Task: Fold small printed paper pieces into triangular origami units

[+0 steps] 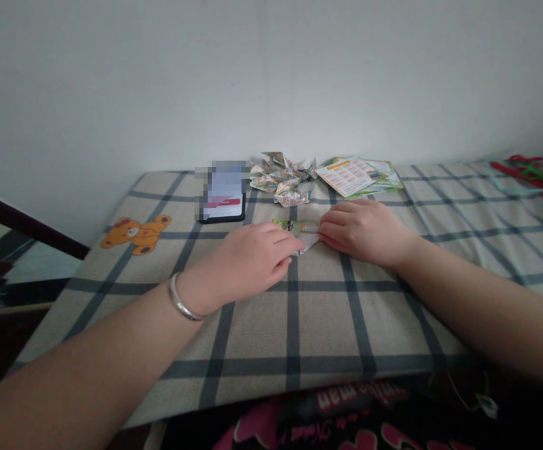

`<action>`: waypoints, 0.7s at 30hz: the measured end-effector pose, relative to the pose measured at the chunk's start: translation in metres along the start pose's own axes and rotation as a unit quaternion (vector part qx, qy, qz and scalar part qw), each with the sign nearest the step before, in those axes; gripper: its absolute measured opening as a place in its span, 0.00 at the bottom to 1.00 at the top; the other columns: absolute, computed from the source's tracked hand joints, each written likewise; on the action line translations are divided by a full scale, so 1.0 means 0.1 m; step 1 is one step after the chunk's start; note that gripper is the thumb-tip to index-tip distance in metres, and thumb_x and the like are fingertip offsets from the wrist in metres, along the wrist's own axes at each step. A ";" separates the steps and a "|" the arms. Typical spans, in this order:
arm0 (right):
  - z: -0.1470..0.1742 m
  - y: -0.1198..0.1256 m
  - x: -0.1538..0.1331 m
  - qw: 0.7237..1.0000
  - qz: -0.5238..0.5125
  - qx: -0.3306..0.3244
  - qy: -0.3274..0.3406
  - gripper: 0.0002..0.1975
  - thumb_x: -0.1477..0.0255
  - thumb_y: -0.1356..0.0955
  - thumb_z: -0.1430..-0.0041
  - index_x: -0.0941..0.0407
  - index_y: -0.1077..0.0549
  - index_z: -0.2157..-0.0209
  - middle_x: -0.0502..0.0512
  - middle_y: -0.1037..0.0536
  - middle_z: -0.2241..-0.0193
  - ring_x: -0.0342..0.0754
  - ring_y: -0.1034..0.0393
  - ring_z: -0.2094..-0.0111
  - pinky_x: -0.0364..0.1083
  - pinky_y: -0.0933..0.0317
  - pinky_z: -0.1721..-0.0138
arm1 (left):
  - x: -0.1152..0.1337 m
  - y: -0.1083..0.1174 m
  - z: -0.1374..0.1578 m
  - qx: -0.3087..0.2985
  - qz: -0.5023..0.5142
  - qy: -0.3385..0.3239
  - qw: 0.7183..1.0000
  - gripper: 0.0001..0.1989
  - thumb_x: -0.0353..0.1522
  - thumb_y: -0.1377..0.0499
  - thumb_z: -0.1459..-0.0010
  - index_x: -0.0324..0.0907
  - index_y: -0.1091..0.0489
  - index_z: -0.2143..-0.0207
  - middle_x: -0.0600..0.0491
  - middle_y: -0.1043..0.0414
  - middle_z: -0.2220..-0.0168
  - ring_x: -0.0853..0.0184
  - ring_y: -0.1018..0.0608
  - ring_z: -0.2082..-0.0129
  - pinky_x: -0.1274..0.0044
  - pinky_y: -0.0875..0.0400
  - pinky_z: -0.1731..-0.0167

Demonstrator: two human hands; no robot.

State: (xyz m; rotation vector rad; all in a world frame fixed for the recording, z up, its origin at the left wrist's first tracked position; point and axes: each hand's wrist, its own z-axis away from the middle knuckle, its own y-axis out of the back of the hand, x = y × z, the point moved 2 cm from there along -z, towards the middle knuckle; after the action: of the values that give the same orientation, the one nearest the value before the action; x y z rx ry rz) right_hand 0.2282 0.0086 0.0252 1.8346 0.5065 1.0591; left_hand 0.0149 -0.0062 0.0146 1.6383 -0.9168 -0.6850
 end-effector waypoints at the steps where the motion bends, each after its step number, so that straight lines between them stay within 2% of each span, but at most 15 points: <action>1: 0.00 0.00 0.00 1.000 -0.001 0.002 0.005 0.14 0.71 0.40 0.33 0.57 0.27 0.68 0.54 0.23 0.69 0.48 0.34 0.67 0.48 0.50 0.68 | -0.01 -0.01 0.00 -0.002 0.005 -0.011 1.000 0.13 0.29 0.48 0.37 0.42 0.29 0.52 0.50 0.25 0.55 0.62 0.26 0.53 0.68 0.29 0.52; 4: -0.01 -0.03 -0.02 1.000 -0.018 0.014 0.006 0.14 0.71 0.40 0.33 0.57 0.27 0.70 0.54 0.23 0.70 0.47 0.34 0.68 0.47 0.50 0.69 | -0.04 -0.04 -0.01 0.007 0.011 -0.023 1.000 0.13 0.30 0.48 0.36 0.41 0.28 0.53 0.50 0.26 0.54 0.63 0.26 0.52 0.68 0.31 0.50; 7: -0.02 -0.07 -0.03 0.997 -0.059 0.042 -0.025 0.12 0.70 0.38 0.36 0.57 0.27 0.71 0.53 0.25 0.72 0.46 0.35 0.70 0.46 0.49 0.69 | -0.08 -0.06 -0.01 0.021 0.017 -0.011 1.000 0.13 0.31 0.48 0.36 0.41 0.28 0.53 0.49 0.26 0.53 0.63 0.27 0.53 0.67 0.31 0.50; 12: -0.04 -0.03 -0.12 0.991 -0.091 0.092 -0.033 0.10 0.70 0.36 0.38 0.57 0.27 0.71 0.54 0.24 0.71 0.46 0.33 0.70 0.46 0.47 0.69 | -0.09 -0.06 -0.02 0.018 0.011 -0.004 1.000 0.10 0.33 0.45 0.37 0.40 0.27 0.57 0.48 0.27 0.57 0.62 0.27 0.55 0.67 0.31 0.51; 16: -0.06 0.04 -0.22 0.985 -0.120 0.121 -0.020 0.14 0.67 0.39 0.34 0.57 0.27 0.70 0.54 0.24 0.71 0.46 0.32 0.70 0.45 0.45 0.69 | -0.07 -0.07 -0.04 0.022 -0.029 -0.018 0.999 0.09 0.35 0.44 0.37 0.41 0.27 0.63 0.51 0.27 0.63 0.62 0.27 0.60 0.68 0.30 0.57; 21: -0.08 0.04 -0.26 0.976 -0.174 0.132 -0.004 0.19 0.62 0.40 0.32 0.58 0.26 0.69 0.54 0.24 0.71 0.45 0.31 0.70 0.45 0.43 0.69 | -0.01 -0.05 -0.04 0.049 -0.083 -0.039 0.995 0.08 0.33 0.44 0.37 0.43 0.29 0.69 0.53 0.28 0.69 0.62 0.27 0.65 0.69 0.31 0.65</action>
State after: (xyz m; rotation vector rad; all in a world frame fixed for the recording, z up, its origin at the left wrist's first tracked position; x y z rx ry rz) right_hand 0.2071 -0.0074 0.0189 1.8850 0.9620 0.7736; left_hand 0.0191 -0.0030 0.0111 1.7994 -0.8883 -0.8340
